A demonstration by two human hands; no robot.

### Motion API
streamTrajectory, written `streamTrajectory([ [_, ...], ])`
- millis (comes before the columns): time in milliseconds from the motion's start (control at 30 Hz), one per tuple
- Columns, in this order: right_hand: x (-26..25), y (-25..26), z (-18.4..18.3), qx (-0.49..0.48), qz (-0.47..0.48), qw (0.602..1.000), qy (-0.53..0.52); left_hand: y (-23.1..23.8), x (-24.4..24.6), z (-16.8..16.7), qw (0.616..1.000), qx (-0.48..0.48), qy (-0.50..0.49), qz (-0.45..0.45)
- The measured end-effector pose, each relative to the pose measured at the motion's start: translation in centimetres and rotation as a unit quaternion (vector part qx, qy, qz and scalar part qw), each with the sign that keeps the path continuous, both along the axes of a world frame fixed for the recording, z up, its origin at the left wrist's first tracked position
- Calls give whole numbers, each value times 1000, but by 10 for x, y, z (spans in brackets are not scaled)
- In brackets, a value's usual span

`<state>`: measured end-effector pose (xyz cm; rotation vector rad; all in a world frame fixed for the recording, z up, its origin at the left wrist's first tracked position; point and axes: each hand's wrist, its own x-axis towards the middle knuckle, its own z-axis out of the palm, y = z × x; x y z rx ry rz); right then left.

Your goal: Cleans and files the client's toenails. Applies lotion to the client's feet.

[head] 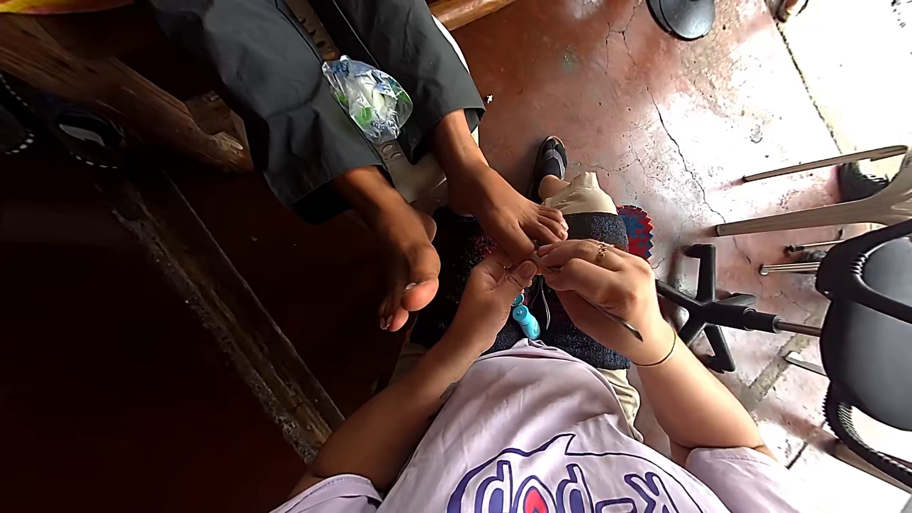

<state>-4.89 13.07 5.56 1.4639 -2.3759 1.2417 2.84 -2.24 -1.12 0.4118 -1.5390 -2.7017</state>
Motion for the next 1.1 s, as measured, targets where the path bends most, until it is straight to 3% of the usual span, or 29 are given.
streamTrajectory([
  [133,-4,4,2,-21,-3,997,-71,0,0,1,1000,11,0,-1],
  [267,0,0,2,2,-12,1000,-17,1,-1,1,1000,-2,-3,-1],
  [400,-3,2,6,-15,-11,998,-63,-1,0,3,1000,6,0,-6],
  [533,-1,-2,4,1,-13,999,-30,0,-1,2,1000,2,-1,-6],
  [633,-5,1,8,-9,-16,997,-80,-1,0,2,1000,7,5,-10],
  [767,-3,-3,8,11,-21,999,-46,-1,0,2,1000,7,4,-11],
  [900,-8,-1,13,-2,-24,994,-107,-2,0,2,1000,17,10,-13],
  [1033,-5,-5,12,20,-29,998,-60,-2,-1,2,1000,17,4,-13],
  [1100,-9,-2,13,7,-25,995,-100,-2,-1,2,1000,19,8,-13],
])
